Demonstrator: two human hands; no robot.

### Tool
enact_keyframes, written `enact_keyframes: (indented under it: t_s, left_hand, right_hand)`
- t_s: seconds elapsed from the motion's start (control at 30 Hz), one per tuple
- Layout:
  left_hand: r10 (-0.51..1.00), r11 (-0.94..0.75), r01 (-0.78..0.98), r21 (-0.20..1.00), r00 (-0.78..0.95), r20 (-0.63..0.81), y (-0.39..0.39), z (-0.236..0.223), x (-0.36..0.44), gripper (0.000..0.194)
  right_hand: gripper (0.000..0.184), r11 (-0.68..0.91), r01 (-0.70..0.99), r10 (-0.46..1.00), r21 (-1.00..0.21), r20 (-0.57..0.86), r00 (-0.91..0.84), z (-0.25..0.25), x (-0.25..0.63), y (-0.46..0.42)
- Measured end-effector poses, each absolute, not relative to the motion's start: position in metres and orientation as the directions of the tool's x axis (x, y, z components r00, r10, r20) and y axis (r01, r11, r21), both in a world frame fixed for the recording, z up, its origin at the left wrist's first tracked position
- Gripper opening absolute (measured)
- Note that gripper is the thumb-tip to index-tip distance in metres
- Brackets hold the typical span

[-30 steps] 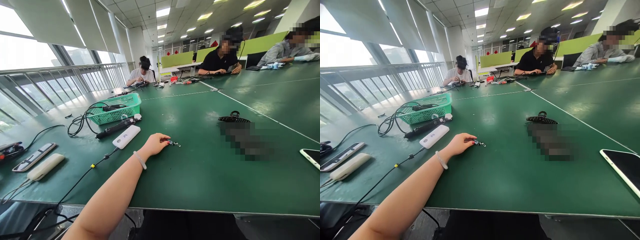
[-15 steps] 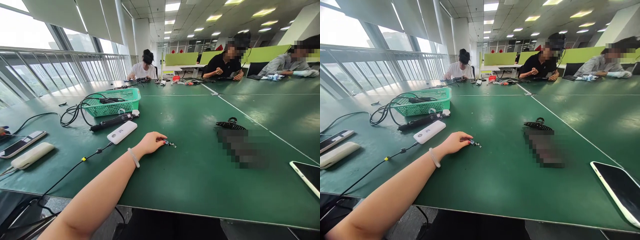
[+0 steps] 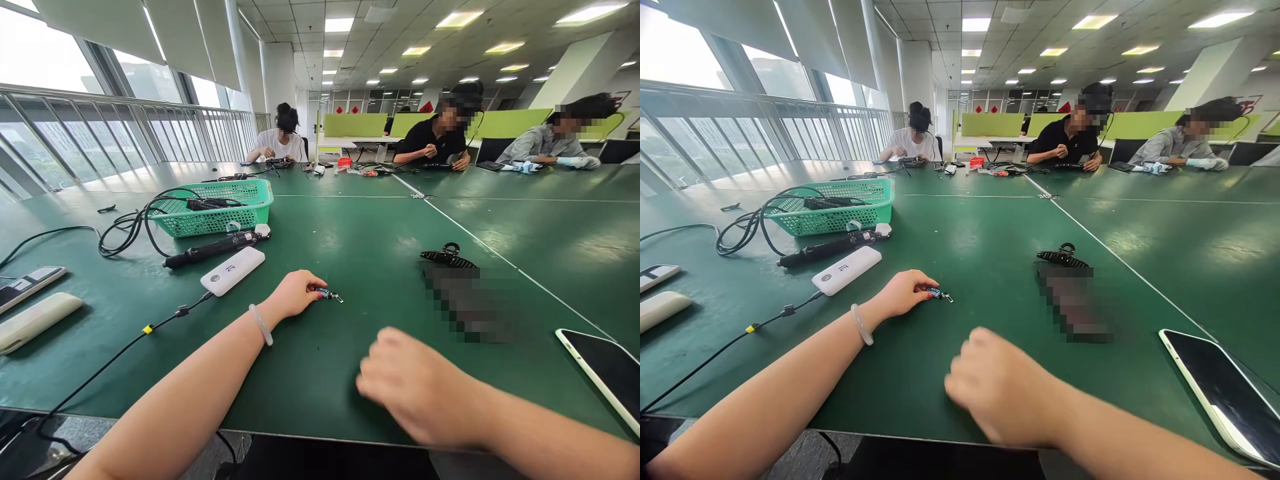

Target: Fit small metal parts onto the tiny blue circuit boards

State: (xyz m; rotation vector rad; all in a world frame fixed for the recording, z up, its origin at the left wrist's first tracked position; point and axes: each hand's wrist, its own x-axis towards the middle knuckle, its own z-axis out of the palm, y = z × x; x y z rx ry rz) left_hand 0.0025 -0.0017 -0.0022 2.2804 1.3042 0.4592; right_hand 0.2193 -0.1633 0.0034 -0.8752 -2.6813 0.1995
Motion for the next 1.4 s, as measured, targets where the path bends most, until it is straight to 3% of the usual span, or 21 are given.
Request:
enact_keyframes:
  t_s: [0.1, 0.2, 0.27, 0.47, 0.67, 0.8, 0.93, 1.13, 1.23, 1.4]
  left_hand:
    - [0.854, -0.473, 0.7, 0.535, 0.513, 0.084, -0.001, -0.003, 0.004, 0.024]
    - [0.838, -0.509, 0.682, 0.525, 0.532, 0.12, 0.0, -0.004, 0.003, 0.022]
    - [0.831, -0.524, 0.67, 0.526, 0.538, 0.142, 0.001, -0.005, 0.002, 0.022]
    - [0.867, -0.474, 0.671, 0.57, 0.468, 0.17, 0.006, -0.006, 0.004, 0.02]
    - [0.888, -0.416, 0.628, 0.657, 0.436, 0.145, 0.006, -0.007, 0.008, 0.018]
    - [0.899, -0.317, 0.498, 0.807, 0.429, 0.088, 0.005, -0.012, 0.012, 0.027]
    - [0.923, -0.184, 0.301, 0.936, 0.381, 0.059, 0.003, -0.012, 0.017, 0.041]
    - [0.965, -0.045, 0.059, 0.997, 0.259, 0.028, 0.002, -0.006, 0.019, 0.026]
    - [0.963, -0.006, 0.01, 1.0, 0.269, 0.003, 0.002, -0.007, 0.021, 0.02]
    - [0.955, 0.02, 0.008, 1.0, 0.297, -0.021, -0.003, -0.006, 0.026, 0.025]
  right_hand:
    - [0.027, 0.55, 0.752, 0.835, -0.364, 0.252, -0.489, 0.017, 0.198, -0.09]
    - [0.016, 0.309, 0.823, 0.948, -0.477, 0.087, -0.305, 0.009, 0.183, -0.045]
    - [0.013, 0.248, 0.827, 0.964, -0.505, 0.047, -0.261, -0.001, 0.179, -0.032]
    - [0.013, 0.255, 0.786, 0.967, -0.564, 0.126, -0.223, -0.014, 0.184, -0.028]
    - [0.011, 0.116, 0.533, 0.991, -0.838, 0.064, -0.115, -0.017, 0.193, -0.022]
    - [0.011, 0.064, 0.334, 0.996, -0.94, 0.038, -0.083, -0.021, 0.195, -0.018]
    - [0.014, 0.072, 0.234, 0.997, -0.97, 0.064, -0.045, -0.019, 0.191, -0.017]
    - [0.019, 0.016, 0.1, 0.998, -0.995, 0.009, -0.068, -0.013, 0.187, -0.019]
    - [0.025, 0.014, 0.027, 1.0, -1.0, 0.013, -0.021, -0.012, 0.187, -0.02]
    - [0.037, -0.037, -0.1, 0.999, -0.994, -0.036, -0.019, -0.016, 0.187, -0.02]
